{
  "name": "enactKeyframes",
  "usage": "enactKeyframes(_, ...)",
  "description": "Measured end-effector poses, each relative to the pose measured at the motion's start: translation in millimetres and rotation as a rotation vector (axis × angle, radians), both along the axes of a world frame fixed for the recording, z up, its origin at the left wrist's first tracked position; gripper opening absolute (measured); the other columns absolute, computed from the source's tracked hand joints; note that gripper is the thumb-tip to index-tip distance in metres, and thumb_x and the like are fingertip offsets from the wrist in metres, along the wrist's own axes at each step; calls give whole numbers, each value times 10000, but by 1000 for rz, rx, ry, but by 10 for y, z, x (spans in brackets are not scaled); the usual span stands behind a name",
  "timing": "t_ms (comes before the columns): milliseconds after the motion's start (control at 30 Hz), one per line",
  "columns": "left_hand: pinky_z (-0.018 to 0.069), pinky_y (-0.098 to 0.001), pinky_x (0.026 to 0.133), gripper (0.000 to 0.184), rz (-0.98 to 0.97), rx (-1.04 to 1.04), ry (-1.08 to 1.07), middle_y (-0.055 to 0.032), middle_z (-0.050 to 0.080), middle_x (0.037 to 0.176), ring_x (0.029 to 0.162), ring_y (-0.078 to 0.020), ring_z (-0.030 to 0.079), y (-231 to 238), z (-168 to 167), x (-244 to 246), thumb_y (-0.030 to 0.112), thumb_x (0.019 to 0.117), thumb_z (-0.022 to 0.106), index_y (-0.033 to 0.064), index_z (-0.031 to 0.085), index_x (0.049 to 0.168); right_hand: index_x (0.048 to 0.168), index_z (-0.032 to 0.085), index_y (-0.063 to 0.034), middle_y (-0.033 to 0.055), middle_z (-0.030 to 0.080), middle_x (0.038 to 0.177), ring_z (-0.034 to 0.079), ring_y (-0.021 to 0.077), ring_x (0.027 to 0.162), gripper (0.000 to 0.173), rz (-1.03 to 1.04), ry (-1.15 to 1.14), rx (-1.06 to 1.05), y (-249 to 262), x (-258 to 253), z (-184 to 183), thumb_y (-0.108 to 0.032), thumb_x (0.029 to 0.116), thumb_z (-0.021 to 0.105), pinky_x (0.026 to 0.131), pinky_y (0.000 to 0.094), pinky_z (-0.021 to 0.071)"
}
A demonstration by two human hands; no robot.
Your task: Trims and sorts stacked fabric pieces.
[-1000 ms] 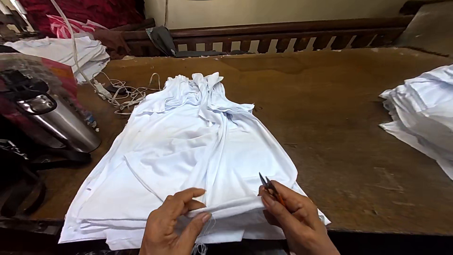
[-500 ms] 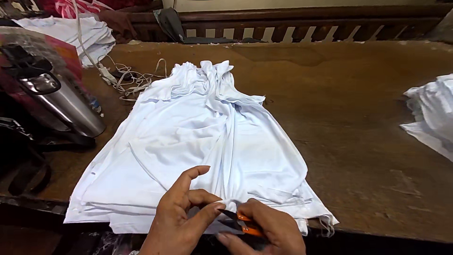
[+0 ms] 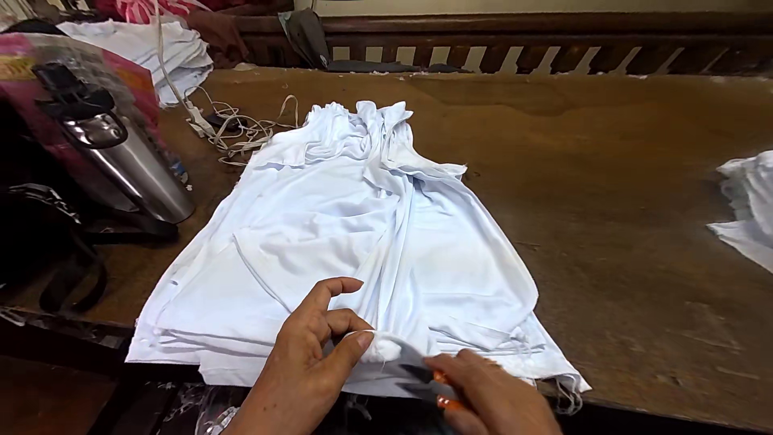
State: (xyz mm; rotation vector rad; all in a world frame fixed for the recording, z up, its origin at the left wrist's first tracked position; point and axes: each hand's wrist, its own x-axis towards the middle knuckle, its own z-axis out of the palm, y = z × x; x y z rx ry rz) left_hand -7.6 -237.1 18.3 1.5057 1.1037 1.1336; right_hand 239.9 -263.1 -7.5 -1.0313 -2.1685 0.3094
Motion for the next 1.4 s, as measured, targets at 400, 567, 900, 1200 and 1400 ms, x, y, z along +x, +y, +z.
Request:
enactKeyframes(400, 557, -213, 652, 422, -31, -83, -42, -40, 726, 812, 693, -96, 680, 42, 80, 48, 104, 948, 660, 64, 534, 1349, 1158, 681, -54, 93, 588, 777, 563, 210, 693, 417, -71, -101, 343, 208, 86, -70, -370, 1097, 415, 589, 313, 449)
enactKeyframes(567, 558, -215, 651, 417, -29, -100, -42, -40, 731, 816, 700, -97, 687, 43, 125, 57, 96, 942, 659, 56, 526, 1336, 1134, 690, -57, 80, 570, 748, 544, 210, 671, 400, -60, -96, 354, 222, 59, -71, -361, 1093, 434, 574, 312, 428)
enactKeyframes(900, 528, -199, 619, 437, -38, -133, -3, -15, 720, 788, 662, -73, 658, 42, 104, 79, 115, 938, 661, 72, 522, 1351, 1067, 702, -62, 62, 571, 731, 542, 191, 660, 374, -87, -96, 404, 252, -31, -108, -355, 1084, 470, 569, 295, 421)
enactKeyframes(1200, 527, -198, 624, 437, -35, -184, -3, -13, 726, 772, 661, -67, 665, 55, 102, 95, 141, 927, 670, 81, 543, 1340, 1112, 647, -66, 92, 572, 792, 562, 177, 698, 506, 55, 85, 180, 237, 114, 12, -421, 1121, 286, 608, 276, 466)
enactKeyframes(1400, 548, -214, 636, 426, -64, -154, -36, -37, 731, 790, 673, -94, 678, 46, 87, 134, 130, 924, 681, 86, 557, 1330, 1188, 662, -61, 83, 693, 902, 655, 140, 780, 361, 33, 222, 231, 249, -202, -106, -370, 1002, 642, 676, 264, 553)
